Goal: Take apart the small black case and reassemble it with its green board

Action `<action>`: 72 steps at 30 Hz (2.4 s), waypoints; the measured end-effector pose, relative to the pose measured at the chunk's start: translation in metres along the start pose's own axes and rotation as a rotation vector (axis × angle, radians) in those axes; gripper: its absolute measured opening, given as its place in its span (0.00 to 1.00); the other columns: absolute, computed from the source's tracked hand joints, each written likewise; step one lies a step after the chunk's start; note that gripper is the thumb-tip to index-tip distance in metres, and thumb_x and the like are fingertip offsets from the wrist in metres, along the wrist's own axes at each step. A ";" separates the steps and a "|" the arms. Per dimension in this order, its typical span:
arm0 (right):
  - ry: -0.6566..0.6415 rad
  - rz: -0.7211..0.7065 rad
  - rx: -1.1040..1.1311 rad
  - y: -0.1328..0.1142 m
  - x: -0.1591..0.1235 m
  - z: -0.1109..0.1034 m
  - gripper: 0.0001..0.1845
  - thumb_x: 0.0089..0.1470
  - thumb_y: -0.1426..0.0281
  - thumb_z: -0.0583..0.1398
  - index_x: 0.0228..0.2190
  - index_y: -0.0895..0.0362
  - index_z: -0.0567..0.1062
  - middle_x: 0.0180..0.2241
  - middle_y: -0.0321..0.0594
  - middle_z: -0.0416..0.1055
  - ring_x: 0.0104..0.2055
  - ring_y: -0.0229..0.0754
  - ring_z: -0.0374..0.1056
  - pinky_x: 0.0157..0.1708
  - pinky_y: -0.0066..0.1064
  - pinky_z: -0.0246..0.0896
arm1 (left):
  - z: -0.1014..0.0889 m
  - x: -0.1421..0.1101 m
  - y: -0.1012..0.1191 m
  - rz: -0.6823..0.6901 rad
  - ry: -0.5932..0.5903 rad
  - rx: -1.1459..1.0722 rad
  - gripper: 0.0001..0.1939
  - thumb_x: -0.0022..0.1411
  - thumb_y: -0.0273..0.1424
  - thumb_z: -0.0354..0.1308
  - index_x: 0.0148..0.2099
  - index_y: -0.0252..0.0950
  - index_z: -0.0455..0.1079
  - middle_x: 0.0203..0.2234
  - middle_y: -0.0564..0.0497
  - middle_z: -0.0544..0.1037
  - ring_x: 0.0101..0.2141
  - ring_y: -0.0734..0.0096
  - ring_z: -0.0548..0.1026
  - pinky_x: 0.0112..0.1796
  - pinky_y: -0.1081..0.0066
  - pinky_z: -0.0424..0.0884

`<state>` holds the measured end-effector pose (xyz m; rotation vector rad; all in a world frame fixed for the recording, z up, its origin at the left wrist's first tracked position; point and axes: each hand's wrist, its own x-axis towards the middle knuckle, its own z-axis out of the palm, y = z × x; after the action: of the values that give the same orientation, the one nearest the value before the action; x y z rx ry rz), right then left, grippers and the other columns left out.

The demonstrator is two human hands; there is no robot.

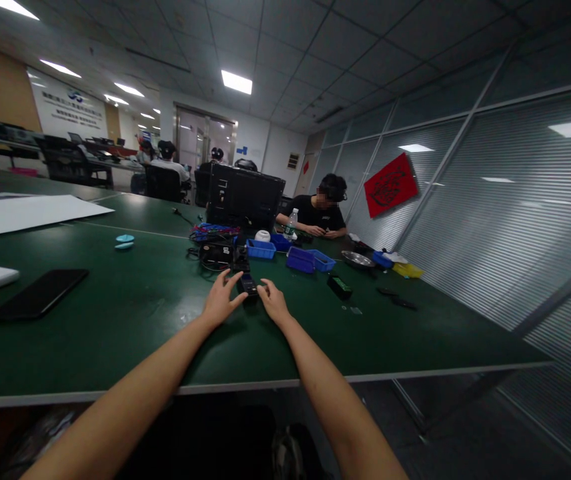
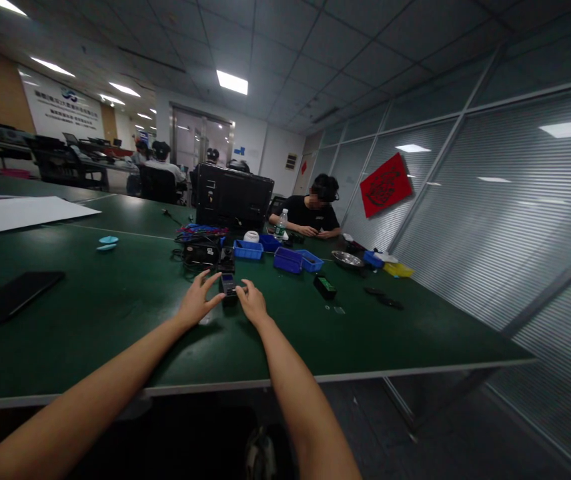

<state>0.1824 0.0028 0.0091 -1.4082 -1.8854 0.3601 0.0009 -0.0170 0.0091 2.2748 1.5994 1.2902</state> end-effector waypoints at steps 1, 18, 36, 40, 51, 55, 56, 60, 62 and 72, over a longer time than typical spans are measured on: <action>0.015 0.016 -0.003 0.003 0.001 0.000 0.22 0.55 0.58 0.48 0.48 0.55 0.64 0.34 0.38 0.71 0.36 0.38 0.67 0.37 0.28 0.58 | -0.001 -0.001 0.003 0.064 -0.025 0.020 0.27 0.54 0.41 0.53 0.57 0.45 0.58 0.58 0.47 0.51 0.55 0.59 0.57 0.53 0.60 0.56; -0.225 -0.166 0.280 0.006 0.002 0.004 0.19 0.56 0.63 0.48 0.41 0.57 0.73 0.42 0.41 0.71 0.44 0.40 0.65 0.45 0.32 0.57 | -0.001 -0.005 0.014 0.290 -0.151 0.146 0.18 0.53 0.39 0.54 0.46 0.39 0.65 0.53 0.45 0.62 0.53 0.59 0.58 0.52 0.58 0.56; -0.247 -0.019 0.431 0.006 0.007 0.005 0.12 0.47 0.66 0.56 0.30 0.60 0.75 0.25 0.38 0.73 0.24 0.34 0.63 0.28 0.26 0.59 | 0.004 0.000 0.004 0.149 -0.088 0.294 0.10 0.55 0.30 0.49 0.37 0.37 0.70 0.51 0.45 0.63 0.54 0.58 0.56 0.51 0.60 0.59; -0.172 0.087 0.482 0.022 0.012 0.000 0.12 0.46 0.65 0.56 0.29 0.60 0.74 0.25 0.39 0.73 0.22 0.33 0.61 0.20 0.24 0.55 | -0.001 0.000 0.000 0.090 -0.093 0.303 0.13 0.57 0.26 0.44 0.41 0.36 0.68 0.51 0.44 0.64 0.54 0.62 0.57 0.49 0.62 0.61; 0.067 0.249 0.673 0.059 0.021 -0.018 0.13 0.42 0.64 0.57 0.28 0.61 0.72 0.23 0.40 0.71 0.17 0.30 0.56 0.14 0.22 0.49 | -0.079 -0.006 -0.068 -0.180 0.028 0.499 0.29 0.48 0.22 0.51 0.55 0.40 0.59 0.60 0.45 0.46 0.58 0.53 0.50 0.52 0.60 0.58; 0.041 0.243 0.654 0.058 0.021 -0.016 0.12 0.42 0.65 0.57 0.27 0.61 0.72 0.24 0.41 0.71 0.17 0.30 0.56 0.14 0.22 0.48 | -0.124 -0.012 -0.104 -0.369 0.086 0.568 0.29 0.51 0.28 0.52 0.57 0.36 0.56 0.59 0.39 0.48 0.57 0.50 0.52 0.51 0.57 0.57; 0.038 0.242 0.649 0.058 0.022 -0.016 0.12 0.42 0.65 0.57 0.27 0.61 0.72 0.24 0.41 0.71 0.17 0.30 0.56 0.14 0.22 0.48 | -0.134 -0.014 -0.110 -0.411 0.096 0.573 0.29 0.52 0.30 0.52 0.57 0.36 0.54 0.58 0.38 0.48 0.56 0.49 0.52 0.51 0.57 0.57; 0.033 0.233 0.618 0.061 0.022 -0.015 0.12 0.43 0.65 0.57 0.27 0.62 0.73 0.25 0.41 0.71 0.18 0.31 0.57 0.14 0.22 0.49 | -0.160 -0.021 -0.122 -0.588 0.196 0.569 0.34 0.53 0.41 0.52 0.59 0.33 0.50 0.56 0.35 0.53 0.54 0.48 0.56 0.48 0.57 0.59; 0.031 0.232 0.602 0.060 0.022 -0.015 0.12 0.43 0.65 0.57 0.27 0.62 0.73 0.25 0.42 0.71 0.18 0.31 0.57 0.14 0.22 0.49 | -0.166 -0.022 -0.123 -0.647 0.225 0.555 0.37 0.53 0.45 0.51 0.60 0.31 0.48 0.54 0.34 0.56 0.53 0.49 0.58 0.47 0.59 0.60; 0.020 0.232 0.570 0.054 0.020 -0.018 0.12 0.43 0.65 0.57 0.27 0.62 0.73 0.25 0.42 0.72 0.18 0.30 0.57 0.15 0.22 0.50 | -0.170 -0.015 -0.139 -0.785 0.033 0.504 0.40 0.53 0.50 0.46 0.58 0.24 0.49 0.46 0.32 0.68 0.43 0.48 0.69 0.37 0.62 0.66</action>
<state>0.2307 0.0365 -0.0039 -1.2212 -1.4394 0.9127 -0.2163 -0.0304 0.0406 1.4640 2.6598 0.7712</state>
